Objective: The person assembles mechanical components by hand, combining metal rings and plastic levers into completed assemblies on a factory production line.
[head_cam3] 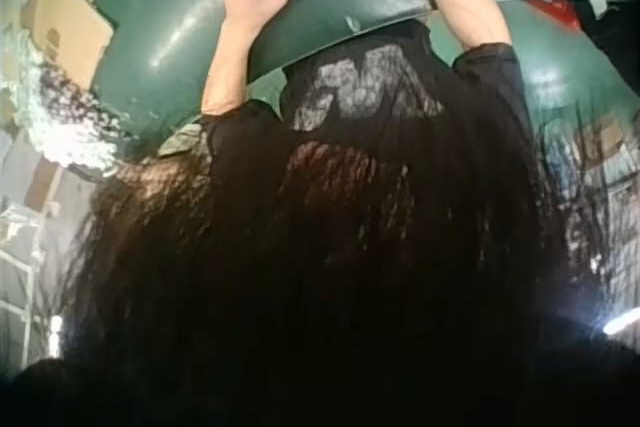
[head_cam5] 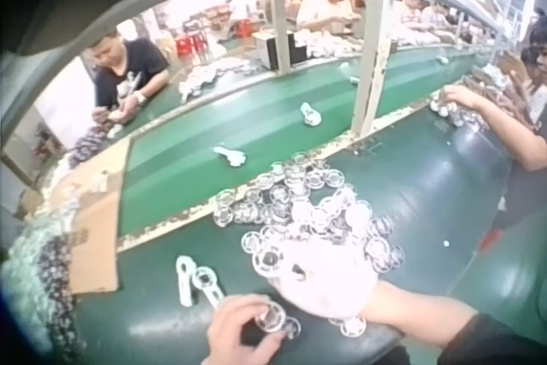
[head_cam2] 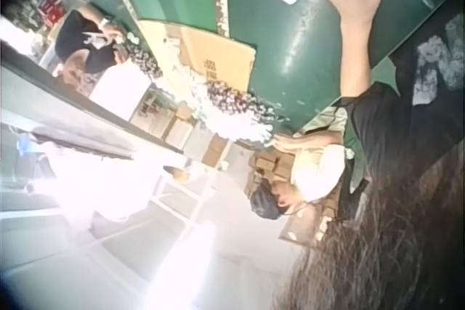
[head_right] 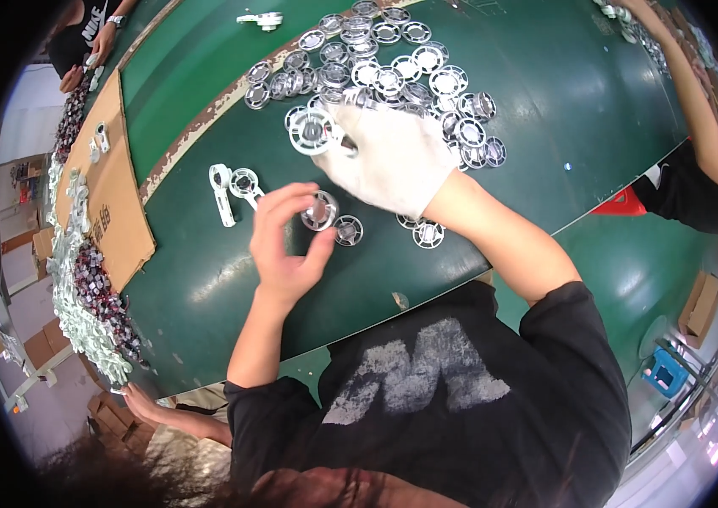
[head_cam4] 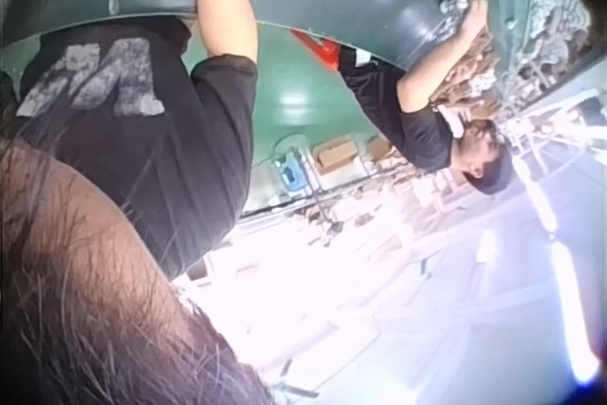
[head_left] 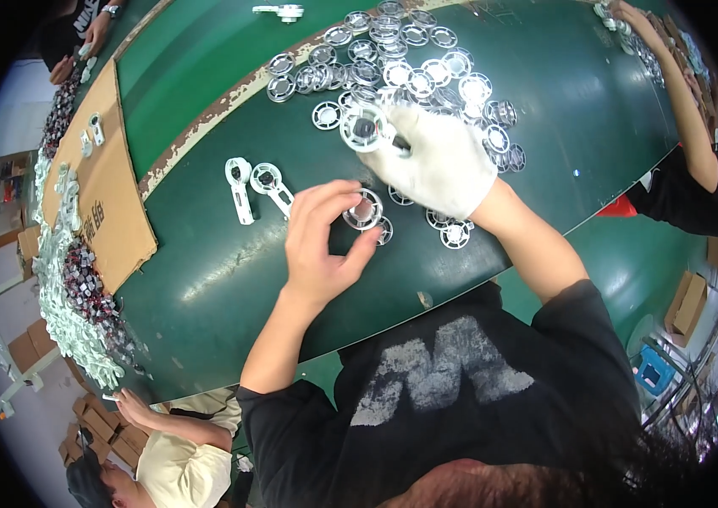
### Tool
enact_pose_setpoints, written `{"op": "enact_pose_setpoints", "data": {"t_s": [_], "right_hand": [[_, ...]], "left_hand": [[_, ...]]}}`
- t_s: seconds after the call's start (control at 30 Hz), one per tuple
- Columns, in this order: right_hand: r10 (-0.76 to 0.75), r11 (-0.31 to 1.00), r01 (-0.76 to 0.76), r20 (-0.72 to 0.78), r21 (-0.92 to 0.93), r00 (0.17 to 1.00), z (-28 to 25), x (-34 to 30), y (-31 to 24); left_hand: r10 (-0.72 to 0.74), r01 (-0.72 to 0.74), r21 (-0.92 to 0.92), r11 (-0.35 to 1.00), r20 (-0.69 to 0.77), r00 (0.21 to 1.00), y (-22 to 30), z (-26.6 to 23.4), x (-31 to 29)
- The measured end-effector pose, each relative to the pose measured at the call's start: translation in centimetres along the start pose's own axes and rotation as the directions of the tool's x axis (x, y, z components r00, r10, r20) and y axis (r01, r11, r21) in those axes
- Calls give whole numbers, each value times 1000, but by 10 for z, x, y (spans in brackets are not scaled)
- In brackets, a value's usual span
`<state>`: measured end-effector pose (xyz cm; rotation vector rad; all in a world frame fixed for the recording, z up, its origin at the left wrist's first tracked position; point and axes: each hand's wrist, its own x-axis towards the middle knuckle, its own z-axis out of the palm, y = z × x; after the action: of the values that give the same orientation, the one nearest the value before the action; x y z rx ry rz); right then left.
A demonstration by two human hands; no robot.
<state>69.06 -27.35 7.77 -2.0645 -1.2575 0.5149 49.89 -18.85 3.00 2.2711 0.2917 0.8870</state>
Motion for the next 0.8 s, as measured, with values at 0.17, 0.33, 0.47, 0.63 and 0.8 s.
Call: {"op": "enact_pose_setpoints", "data": {"t_s": [0.17,0.33,0.47,0.63,0.8], "right_hand": [[35,993,4,318,-120,947,-10,-10,-23],[-11,988,74,411,-138,912,0,-13,-18],[-66,974,145,393,-176,917,9,-15,-14],[-80,959,177,391,-220,917,7,-15,-15],[-67,969,146,356,-199,932,3,-15,-18]], "left_hand": [[198,-195,44,980,-68,978,-15,-23,19],[220,-224,66,972,70,973,-14,-14,20],[34,-34,-6,999,23,999,-11,-11,11],[-9,9,16,1000,0,1000,-19,-13,9],[127,-127,18,992,-40,991,-22,-20,18]]}}
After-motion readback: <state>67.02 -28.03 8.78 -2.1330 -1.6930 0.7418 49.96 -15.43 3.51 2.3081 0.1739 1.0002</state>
